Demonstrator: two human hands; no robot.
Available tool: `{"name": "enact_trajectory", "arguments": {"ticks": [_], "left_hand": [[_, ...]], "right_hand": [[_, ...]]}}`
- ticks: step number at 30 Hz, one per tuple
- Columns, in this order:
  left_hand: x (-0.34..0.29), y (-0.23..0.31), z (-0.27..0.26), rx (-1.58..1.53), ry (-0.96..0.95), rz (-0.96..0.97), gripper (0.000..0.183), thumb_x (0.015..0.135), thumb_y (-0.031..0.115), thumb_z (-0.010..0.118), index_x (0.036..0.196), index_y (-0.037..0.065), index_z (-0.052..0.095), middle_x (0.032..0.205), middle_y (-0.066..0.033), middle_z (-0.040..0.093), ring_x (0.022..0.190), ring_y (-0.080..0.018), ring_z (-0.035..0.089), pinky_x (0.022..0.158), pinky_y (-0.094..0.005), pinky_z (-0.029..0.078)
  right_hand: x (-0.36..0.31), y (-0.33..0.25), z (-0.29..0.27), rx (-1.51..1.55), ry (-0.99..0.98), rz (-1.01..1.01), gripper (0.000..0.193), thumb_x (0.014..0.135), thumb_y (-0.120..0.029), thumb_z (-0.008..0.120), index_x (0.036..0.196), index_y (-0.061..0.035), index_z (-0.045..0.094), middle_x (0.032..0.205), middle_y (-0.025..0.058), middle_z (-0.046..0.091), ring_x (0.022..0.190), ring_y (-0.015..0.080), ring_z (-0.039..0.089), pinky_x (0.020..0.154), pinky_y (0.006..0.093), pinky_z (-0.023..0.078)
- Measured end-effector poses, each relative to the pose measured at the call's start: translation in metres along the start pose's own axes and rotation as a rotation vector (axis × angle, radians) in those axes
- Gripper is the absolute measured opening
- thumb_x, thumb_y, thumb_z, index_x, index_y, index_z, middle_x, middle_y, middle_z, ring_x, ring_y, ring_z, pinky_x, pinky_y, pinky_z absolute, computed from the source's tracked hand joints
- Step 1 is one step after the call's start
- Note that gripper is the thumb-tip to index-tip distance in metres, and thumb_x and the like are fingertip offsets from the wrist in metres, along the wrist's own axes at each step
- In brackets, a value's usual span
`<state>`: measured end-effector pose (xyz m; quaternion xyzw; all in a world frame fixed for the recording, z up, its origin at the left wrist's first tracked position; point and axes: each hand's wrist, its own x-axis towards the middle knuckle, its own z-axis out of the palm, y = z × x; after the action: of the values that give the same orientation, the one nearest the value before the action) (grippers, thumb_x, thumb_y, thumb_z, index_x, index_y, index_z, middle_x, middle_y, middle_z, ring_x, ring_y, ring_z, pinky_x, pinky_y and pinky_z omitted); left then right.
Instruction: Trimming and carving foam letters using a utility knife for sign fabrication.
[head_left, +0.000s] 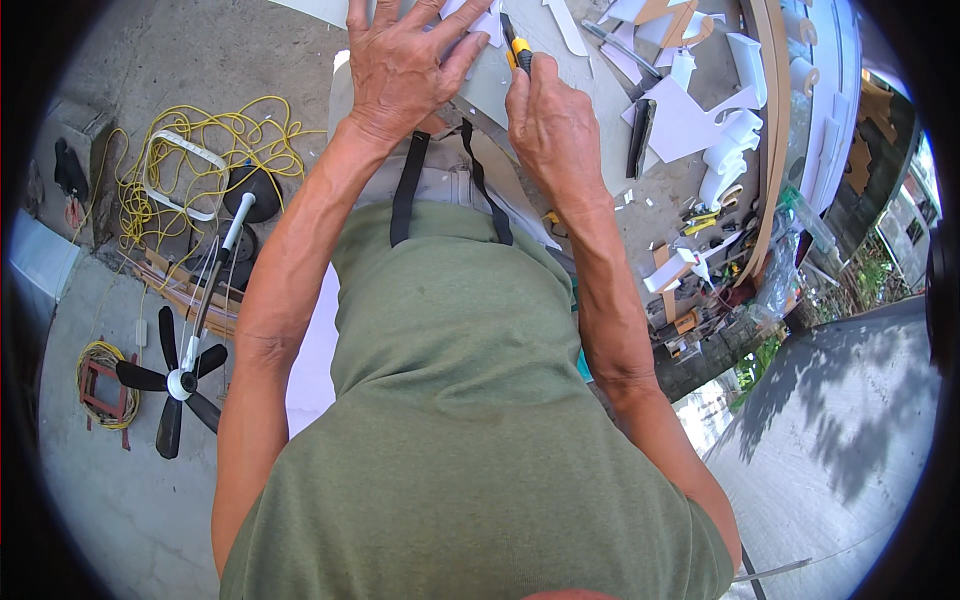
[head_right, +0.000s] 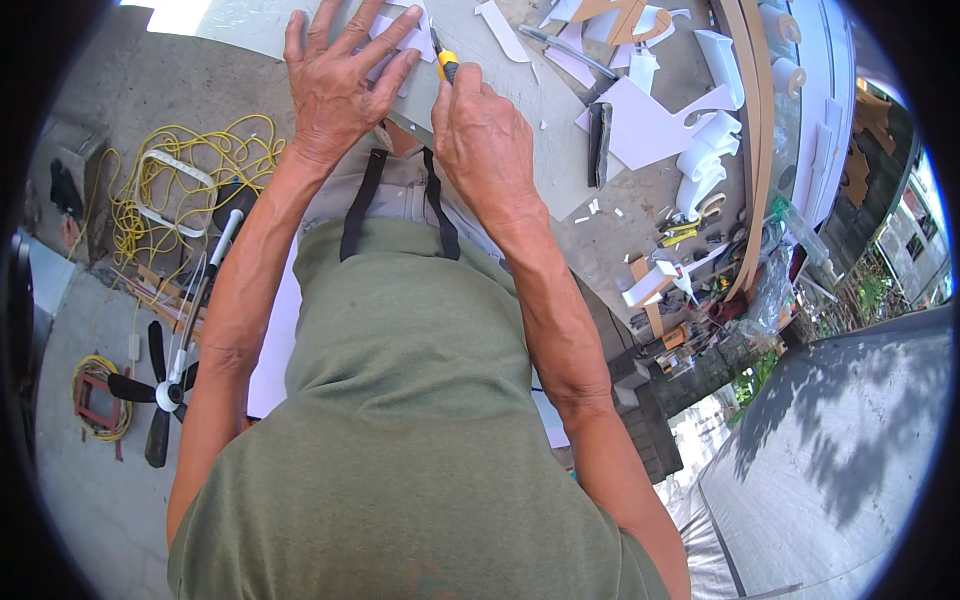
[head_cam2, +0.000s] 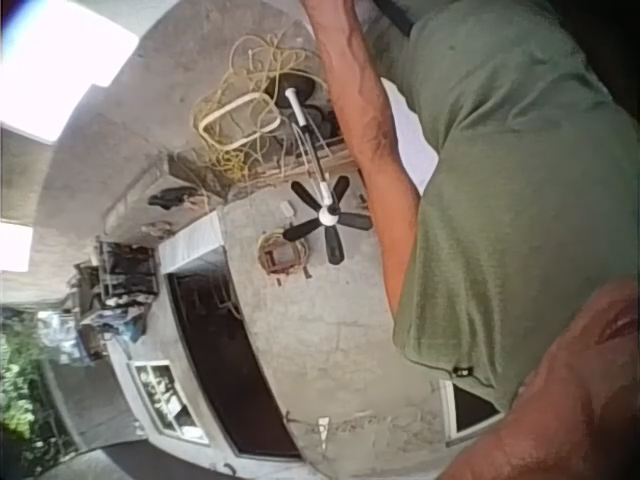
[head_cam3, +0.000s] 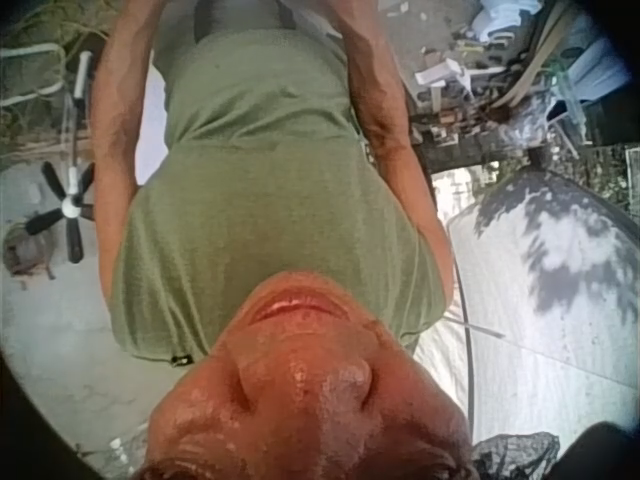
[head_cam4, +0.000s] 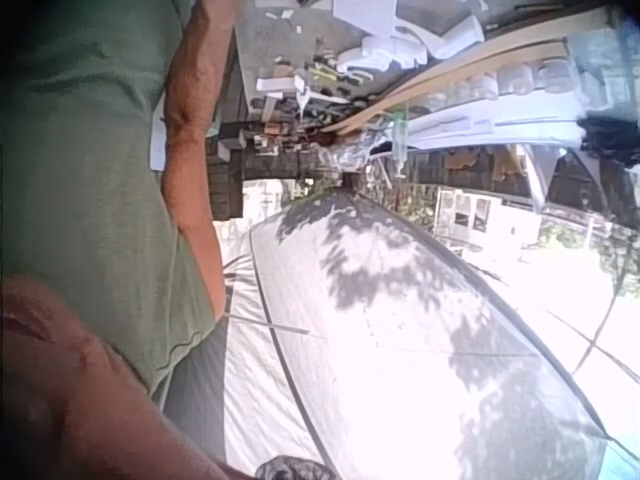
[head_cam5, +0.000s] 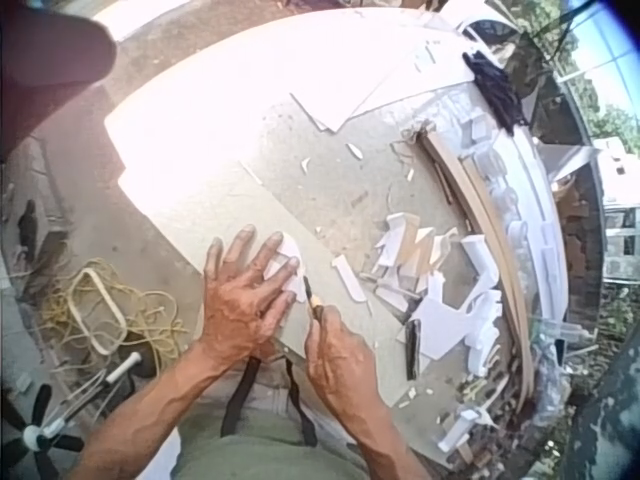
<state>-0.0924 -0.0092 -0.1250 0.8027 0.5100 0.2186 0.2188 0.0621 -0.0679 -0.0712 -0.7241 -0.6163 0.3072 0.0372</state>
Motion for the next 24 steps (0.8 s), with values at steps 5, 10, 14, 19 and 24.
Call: {"name": "enact_trajectory", "arguments": {"ticks": [5, 10, 14, 19, 24], "left_hand": [[0.001, 0.002, 0.0, 0.016, -0.009, 0.001, 0.038, 0.085, 0.028, 0.069, 0.121, 0.014, 0.072, 0.145, -0.008, 0.054, 0.144, -0.0336, 0.033, 0.117, -0.058, 0.013], [0.0, 0.002, -0.001, 0.0, -0.005, -0.004, 0.038, 0.085, 0.027, 0.069, 0.121, 0.014, 0.072, 0.145, -0.0082, 0.054, 0.144, -0.0335, 0.033, 0.118, -0.058, 0.013], [0.001, 0.001, 0.0, -0.004, -0.002, -0.007, 0.038, 0.085, 0.026, 0.069, 0.121, 0.014, 0.072, 0.145, -0.0088, 0.054, 0.144, -0.0336, 0.033, 0.118, -0.058, 0.012], [-0.001, 0.003, 0.0, -0.001, 0.006, -0.014, 0.038, 0.084, 0.026, 0.07, 0.121, 0.014, 0.072, 0.144, -0.0088, 0.054, 0.144, -0.0338, 0.034, 0.118, -0.0585, 0.011], [0.0, 0.001, 0.001, -0.013, 0.021, -0.001, 0.038, 0.084, 0.026, 0.07, 0.12, 0.014, 0.072, 0.144, -0.0088, 0.055, 0.144, -0.0346, 0.033, 0.118, -0.0594, 0.012]], "right_hand": [[0.004, -0.001, -0.008, -0.038, -0.004, -0.025, 0.021, 0.099, -0.017, 0.052, 0.092, 0.0026, 0.049, 0.075, 0.0243, 0.066, 0.067, 0.0435, 0.066, 0.06, 0.0516, 0.052], [0.003, -0.005, -0.008, -0.036, -0.01, -0.005, 0.022, 0.099, -0.018, 0.052, 0.091, 0.0027, 0.049, 0.074, 0.0236, 0.065, 0.066, 0.0434, 0.066, 0.059, 0.0515, 0.052], [0.002, -0.003, -0.004, -0.035, -0.001, -0.013, 0.022, 0.099, -0.018, 0.052, 0.092, 0.0024, 0.049, 0.073, 0.0232, 0.065, 0.067, 0.0429, 0.066, 0.059, 0.0511, 0.052], [-0.002, -0.003, 0.0, -0.038, -0.001, 0.004, 0.021, 0.099, -0.018, 0.052, 0.093, 0.002, 0.049, 0.074, 0.023, 0.065, 0.067, 0.0418, 0.066, 0.059, 0.0504, 0.052], [-0.006, -0.005, 0.0, -0.05, -0.014, 0.026, 0.02, 0.099, -0.018, 0.052, 0.095, 0.0017, 0.049, 0.075, 0.0227, 0.065, 0.067, 0.0419, 0.066, 0.059, 0.0505, 0.052]]}}
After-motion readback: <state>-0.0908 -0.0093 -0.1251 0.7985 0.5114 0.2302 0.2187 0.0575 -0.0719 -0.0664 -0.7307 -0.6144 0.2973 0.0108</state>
